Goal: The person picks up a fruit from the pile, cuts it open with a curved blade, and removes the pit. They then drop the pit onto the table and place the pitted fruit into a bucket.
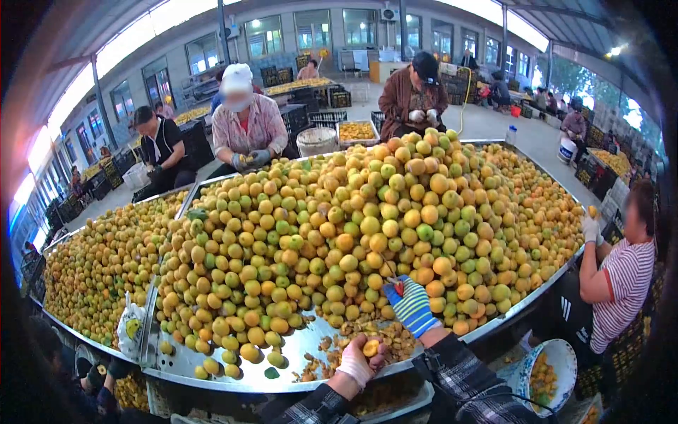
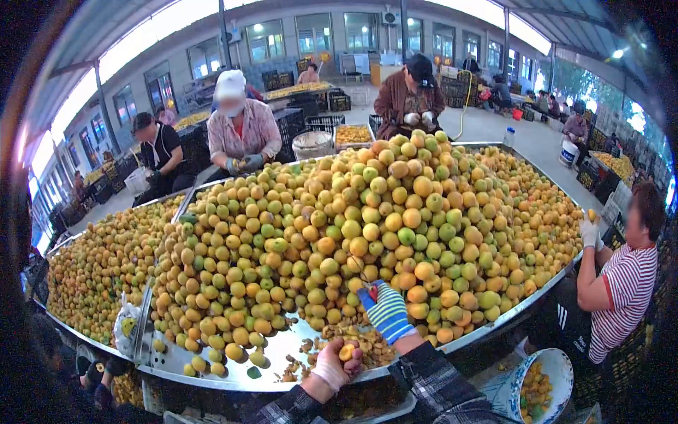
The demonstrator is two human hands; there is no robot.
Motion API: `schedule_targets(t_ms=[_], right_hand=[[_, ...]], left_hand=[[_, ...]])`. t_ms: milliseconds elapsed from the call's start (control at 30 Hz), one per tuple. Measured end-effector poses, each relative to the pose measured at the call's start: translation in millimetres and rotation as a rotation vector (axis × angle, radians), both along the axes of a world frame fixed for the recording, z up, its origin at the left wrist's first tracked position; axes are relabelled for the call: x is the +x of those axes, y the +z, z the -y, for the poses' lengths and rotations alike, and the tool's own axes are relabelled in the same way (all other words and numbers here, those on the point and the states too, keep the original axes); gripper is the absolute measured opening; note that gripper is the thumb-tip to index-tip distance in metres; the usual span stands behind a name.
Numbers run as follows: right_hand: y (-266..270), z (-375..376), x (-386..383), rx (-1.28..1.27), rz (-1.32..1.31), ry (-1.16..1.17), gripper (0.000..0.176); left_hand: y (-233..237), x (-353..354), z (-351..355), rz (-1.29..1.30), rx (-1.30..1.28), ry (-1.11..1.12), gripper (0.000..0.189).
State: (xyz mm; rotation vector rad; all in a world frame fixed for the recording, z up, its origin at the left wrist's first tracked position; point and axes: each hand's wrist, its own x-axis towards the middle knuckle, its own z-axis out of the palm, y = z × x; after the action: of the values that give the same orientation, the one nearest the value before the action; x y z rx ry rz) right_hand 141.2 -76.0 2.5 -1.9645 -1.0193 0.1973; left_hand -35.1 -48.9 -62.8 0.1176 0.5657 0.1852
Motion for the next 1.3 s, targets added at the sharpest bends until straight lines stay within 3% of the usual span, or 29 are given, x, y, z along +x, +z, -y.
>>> schedule_targets(t_ms=[33,133,200,267,333,400,467,533,600,633,667,733,800,867,1000,1033,1067,1133,1200,1233,1267,1300], right_hand=[[-4,-9,1,0.088,0.04,-0.001,0.034],[2,-30,5,-0.025,0.156,-0.002,0.038],[-3,-46,10,-0.01,0.243,0.019,0.039],[0,-58,15,0.011,0.261,0.061,0.042],[20,-63,10,-0.15,0.237,0.095,0.053],[28,-71,6,-0.255,0.265,0.157,0.061],[25,-81,6,-0.25,0.266,0.182,0.063],[24,-92,7,-0.24,0.271,0.203,0.066],[25,-104,7,-0.253,0.269,0.235,0.068],[21,-111,6,-0.25,0.3,0.245,0.064],[20,-116,6,-0.254,0.298,0.249,0.064],[18,-122,6,-0.383,0.355,0.289,0.059],[18,-119,5,-0.391,0.321,0.25,0.057],[16,-110,10,-0.199,0.189,0.241,0.059],[11,-67,3,-0.005,0.197,0.19,0.061],[16,-52,-3,0.003,0.215,0.183,0.06],[22,-36,-11,0.017,0.229,0.182,0.06],[30,-11,-25,0.003,0.182,0.192,0.06],[34,7,-43,0.0,0.099,0.217,0.053],[38,14,-52,-0.038,0.153,0.256,0.052],[39,19,-59,-0.075,0.213,0.291,0.051],[28,20,-62,-0.068,0.169,0.321,0.05]], left_hand=[[-5,0,-2,0.018,-0.013,0.011,0.035],[12,-5,-2,-0.002,0.016,0.033,0.037],[33,1,9,-0.195,0.022,0.124,0.051],[17,-5,7,-0.043,0.097,0.002,0.045],[9,-6,13,0.129,0.12,-0.086,0.036],[26,-6,22,0.039,0.108,-0.124,0.029],[31,-8,29,0.213,0.52,-0.391,0.029],[33,-6,38,0.1,0.754,-0.621,0.021],[24,-3,52,0.072,1.172,-0.726,0.023],[21,-5,55,0.033,1.224,-0.864,0.026],[17,-6,57,0.031,1.219,-0.862,0.026],[10,-9,63,0.022,1.632,-0.987,0.029],[12,-11,64,-0.044,1.67,-1.066,0.038],[15,-17,63,-0.249,1.81,-1.077,0.048],[38,-23,36,-0.104,1.791,-1.184,0.051],[49,-24,20,-0.087,1.741,-1.034,0.047],[75,-25,7,-0.24,1.413,-0.932,0.045],[50,-29,-15,-0.067,0.952,-0.265,0.047],[62,-26,-20,-0.029,0.604,0.03,0.054],[47,-22,-31,0.154,0.651,0.003,0.059],[33,-18,-30,0.179,0.528,0.061,0.05],[42,-18,-27,0.044,0.598,0.093,0.046]])
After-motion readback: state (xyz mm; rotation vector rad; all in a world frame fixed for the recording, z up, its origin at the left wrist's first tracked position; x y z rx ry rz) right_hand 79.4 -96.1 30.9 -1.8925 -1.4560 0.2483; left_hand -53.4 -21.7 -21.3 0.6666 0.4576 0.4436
